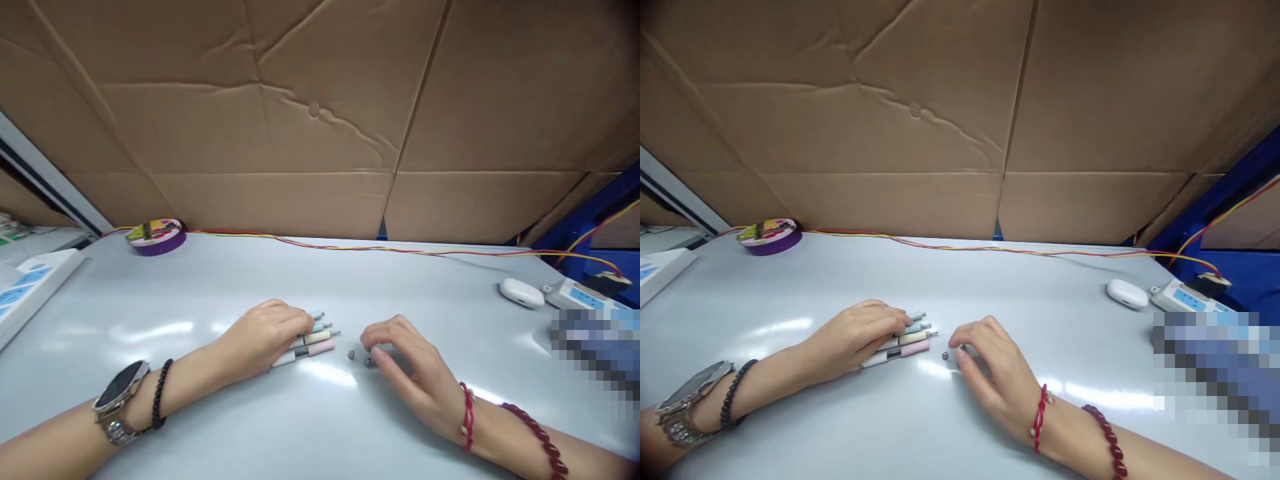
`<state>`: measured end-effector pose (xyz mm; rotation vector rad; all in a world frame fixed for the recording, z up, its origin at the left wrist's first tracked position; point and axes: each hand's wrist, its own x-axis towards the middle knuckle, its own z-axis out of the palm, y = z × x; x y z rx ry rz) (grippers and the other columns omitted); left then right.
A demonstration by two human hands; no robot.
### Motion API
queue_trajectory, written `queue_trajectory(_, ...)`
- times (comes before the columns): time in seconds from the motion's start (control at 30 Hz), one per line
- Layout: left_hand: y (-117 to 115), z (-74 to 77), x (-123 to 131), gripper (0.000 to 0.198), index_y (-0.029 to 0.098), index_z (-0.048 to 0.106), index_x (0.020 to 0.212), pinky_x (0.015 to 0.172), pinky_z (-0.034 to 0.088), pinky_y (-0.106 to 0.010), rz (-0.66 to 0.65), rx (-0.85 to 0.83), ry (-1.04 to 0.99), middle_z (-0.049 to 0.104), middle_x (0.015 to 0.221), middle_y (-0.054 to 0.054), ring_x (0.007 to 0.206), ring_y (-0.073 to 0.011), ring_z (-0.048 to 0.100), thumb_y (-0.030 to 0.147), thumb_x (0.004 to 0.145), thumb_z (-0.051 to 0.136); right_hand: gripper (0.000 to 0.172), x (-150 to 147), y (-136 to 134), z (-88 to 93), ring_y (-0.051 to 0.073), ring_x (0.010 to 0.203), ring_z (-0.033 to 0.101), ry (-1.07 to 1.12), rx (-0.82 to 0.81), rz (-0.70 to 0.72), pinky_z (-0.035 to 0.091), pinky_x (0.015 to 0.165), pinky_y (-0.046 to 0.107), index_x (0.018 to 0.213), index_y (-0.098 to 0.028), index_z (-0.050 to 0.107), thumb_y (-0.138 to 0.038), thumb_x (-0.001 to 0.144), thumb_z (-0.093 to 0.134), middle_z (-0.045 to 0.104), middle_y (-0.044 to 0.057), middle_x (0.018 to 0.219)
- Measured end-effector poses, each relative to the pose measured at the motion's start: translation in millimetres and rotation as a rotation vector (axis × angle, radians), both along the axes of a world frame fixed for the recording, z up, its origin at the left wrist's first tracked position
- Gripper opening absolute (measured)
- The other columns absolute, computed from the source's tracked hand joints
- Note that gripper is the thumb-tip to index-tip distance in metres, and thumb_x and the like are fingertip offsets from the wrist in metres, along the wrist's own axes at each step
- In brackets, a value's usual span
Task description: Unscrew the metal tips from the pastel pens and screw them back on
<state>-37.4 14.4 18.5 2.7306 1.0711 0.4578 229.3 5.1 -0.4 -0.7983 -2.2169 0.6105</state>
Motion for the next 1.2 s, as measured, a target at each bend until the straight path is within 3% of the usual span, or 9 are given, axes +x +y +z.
queue_trajectory(0.13,0.1,-1.8,-3.0,0.030,0.019,0.054,0.096,0.091,0.039,-0.036,-0.042,0.080,0.031,0.067,0.093,-0.005,0.099,-0.0204,0.060,0.004,0.092,0.029,0.033,1.3,7.7,-3.4,0.025,0.114,0.043,-0.169,-0.019,-0.131,0.042,0.093,0.043,0.118,-0.022,0.045,-0.024,0.087,0.052,0.046,0.010,0.126)
queue_trajectory(0.27,-7.7,-1.9,-2.2,0.027,0.018,0.054,0.097,0.090,0.041,-0.038,-0.033,0.170,0.017,0.065,0.104,-0.007,0.104,-0.0231,0.056,0.005,0.090,0.032,0.056,-2.6,9.8,-1.9,0.029,0.114,0.043,-0.345,-0.082,-0.151,0.043,0.094,0.048,0.127,-0.018,0.041,-0.033,0.078,0.063,0.043,0.013,0.130)
queue_trajectory(0.37,-18.9,-3.5,2.4,0.025,0.019,0.056,0.102,0.086,0.046,-0.038,0.020,0.207,0.019,0.061,0.111,-0.009,0.105,-0.0249,0.055,0.009,0.091,0.035,0.052,-5.1,7.8,0.6,0.028,0.106,0.048,-0.400,-0.099,-0.109,0.045,0.090,0.048,0.124,-0.017,0.046,-0.031,0.078,0.064,0.049,0.013,0.123)
queue_trajectory(0.5,-28.8,-8.1,7.0,0.030,0.022,0.052,0.120,0.092,0.045,-0.045,0.048,0.202,0.053,0.054,0.123,-0.011,0.114,-0.0296,0.050,0.019,0.093,0.042,0.041,-2.4,7.2,-0.7,0.022,0.104,0.050,-0.327,-0.126,0.004,0.047,0.090,0.039,0.122,-0.019,0.048,-0.022,0.083,0.059,0.053,0.009,0.117)
queue_trajectory(0.77,-25.8,-13.3,7.2,0.019,0.020,0.056,0.108,0.097,0.044,-0.044,0.043,0.134,0.020,0.051,0.125,-0.011,0.120,-0.0288,0.046,0.020,0.094,0.043,0.025,-1.4,7.6,-0.5,0.019,0.094,0.054,-0.256,-0.141,0.176,0.050,0.083,0.033,0.110,-0.019,0.054,-0.013,0.085,0.052,0.058,0.007,0.103)
queue_trajectory(1.03,-27.7,-8.6,7.1,0.011,0.018,0.055,0.086,0.099,0.042,-0.046,0.008,0.064,0.032,0.048,0.128,-0.012,0.125,-0.0309,0.040,0.026,0.092,0.050,0.029,-1.5,5.8,-0.1,0.020,0.097,0.054,-0.193,-0.051,0.121,0.051,0.081,0.033,0.115,-0.019,0.051,-0.015,0.086,0.052,0.057,0.009,0.108)
queue_trajectory(1.2,-29.8,-9.7,9.3,0.016,0.019,0.056,0.101,0.102,0.040,-0.045,0.023,0.102,-0.029,0.048,0.128,-0.012,0.124,-0.0284,0.040,0.014,0.091,0.043,0.030,-1.2,6.4,-1.2,0.022,0.100,0.052,-0.154,0.020,-0.014,0.049,0.084,0.038,0.114,-0.020,0.049,-0.017,0.085,0.051,0.055,0.009,0.112)
